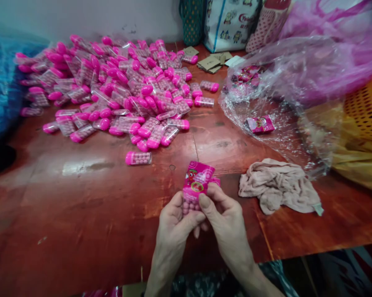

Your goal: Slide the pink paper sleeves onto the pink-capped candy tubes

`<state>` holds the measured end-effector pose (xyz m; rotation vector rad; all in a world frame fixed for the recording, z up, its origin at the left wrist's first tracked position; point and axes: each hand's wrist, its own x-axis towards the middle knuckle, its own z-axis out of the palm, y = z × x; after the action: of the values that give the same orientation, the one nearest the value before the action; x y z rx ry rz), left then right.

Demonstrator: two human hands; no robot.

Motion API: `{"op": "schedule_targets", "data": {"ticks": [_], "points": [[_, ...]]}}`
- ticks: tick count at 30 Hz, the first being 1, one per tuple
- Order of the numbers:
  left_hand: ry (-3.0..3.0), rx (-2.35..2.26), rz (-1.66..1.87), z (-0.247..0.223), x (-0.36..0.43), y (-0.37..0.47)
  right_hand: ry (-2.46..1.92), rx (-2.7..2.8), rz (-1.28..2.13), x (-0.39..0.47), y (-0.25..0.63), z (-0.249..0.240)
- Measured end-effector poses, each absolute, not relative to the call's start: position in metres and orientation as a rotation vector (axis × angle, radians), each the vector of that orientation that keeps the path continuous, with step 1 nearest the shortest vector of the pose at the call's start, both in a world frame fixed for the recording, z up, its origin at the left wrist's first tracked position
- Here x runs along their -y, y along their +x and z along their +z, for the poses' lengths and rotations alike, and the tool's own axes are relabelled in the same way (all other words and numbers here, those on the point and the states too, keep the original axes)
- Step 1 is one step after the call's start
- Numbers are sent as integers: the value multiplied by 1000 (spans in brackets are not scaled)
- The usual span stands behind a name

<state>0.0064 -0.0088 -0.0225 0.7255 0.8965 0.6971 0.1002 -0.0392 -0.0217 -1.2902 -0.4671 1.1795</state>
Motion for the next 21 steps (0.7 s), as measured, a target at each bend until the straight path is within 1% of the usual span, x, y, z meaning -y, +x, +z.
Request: {"op": "schedule_targets", "data": {"ticks": [5, 8, 13, 16, 21], "points": [[836, -905, 547, -31, 10, -2, -1200, 417, 1327, 36, 115, -20], [838, -897, 570, -32, 14, -2, -1216, 387, 1310, 35, 112, -20], [746, -910, 633, -23, 16, 2, -1371, 428, 1129, 41, 97, -22], [731, -919, 638, -20, 15, 4, -1344, 456, 1170, 44, 100, -21], [867, -939, 483, -19, 13, 6, -1232, 404, 1261, 42, 117, -18]]}}
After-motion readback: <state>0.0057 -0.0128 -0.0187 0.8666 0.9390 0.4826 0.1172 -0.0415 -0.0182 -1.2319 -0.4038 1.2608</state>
